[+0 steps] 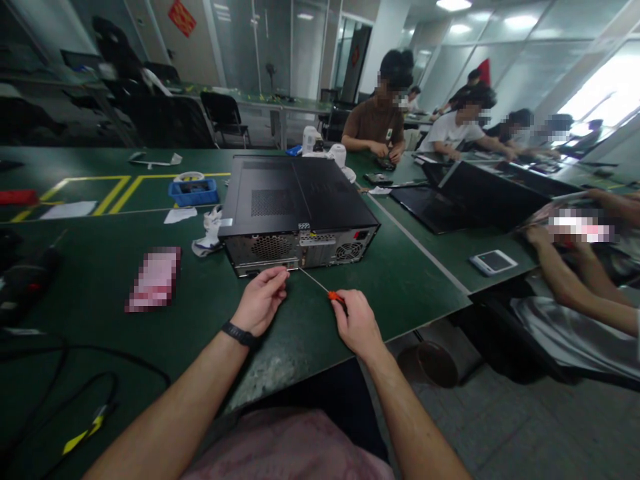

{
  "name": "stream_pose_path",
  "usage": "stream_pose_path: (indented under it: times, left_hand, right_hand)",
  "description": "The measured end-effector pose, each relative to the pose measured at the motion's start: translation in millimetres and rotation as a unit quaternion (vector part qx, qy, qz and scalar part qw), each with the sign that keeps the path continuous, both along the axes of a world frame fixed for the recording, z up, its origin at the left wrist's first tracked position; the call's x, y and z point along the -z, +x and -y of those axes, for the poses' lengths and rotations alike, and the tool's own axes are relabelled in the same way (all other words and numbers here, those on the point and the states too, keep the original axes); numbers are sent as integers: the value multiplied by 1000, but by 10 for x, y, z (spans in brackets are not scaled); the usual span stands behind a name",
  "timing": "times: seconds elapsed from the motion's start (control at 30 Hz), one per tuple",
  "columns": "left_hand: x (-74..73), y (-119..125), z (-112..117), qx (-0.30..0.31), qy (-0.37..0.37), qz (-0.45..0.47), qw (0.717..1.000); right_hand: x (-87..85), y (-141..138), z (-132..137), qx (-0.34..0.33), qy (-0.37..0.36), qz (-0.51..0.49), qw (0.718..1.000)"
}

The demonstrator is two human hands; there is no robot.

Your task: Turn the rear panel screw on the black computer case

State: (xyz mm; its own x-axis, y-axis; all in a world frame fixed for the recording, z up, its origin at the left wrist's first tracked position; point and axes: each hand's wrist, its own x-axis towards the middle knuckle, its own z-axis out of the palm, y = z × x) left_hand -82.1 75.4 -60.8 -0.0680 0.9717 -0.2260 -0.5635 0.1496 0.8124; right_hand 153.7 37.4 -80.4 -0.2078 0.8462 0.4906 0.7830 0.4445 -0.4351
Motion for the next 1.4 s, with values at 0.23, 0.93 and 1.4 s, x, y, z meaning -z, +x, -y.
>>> stream_pose_path:
  times: [0.23, 0.93, 1.4]
  left_hand:
    - [4, -1, 17, 15, 1, 19, 1000]
    - [-57, -8, 12, 49, 16, 59, 997]
    - [-80, -33, 1, 51, -11, 114, 992]
  right_hand:
    - [29, 3, -4, 0, -5, 2, 1000]
    - [-5, -77, -2, -4, 9, 15, 1000]
    - [-49, -62, 14, -20, 37, 18, 999]
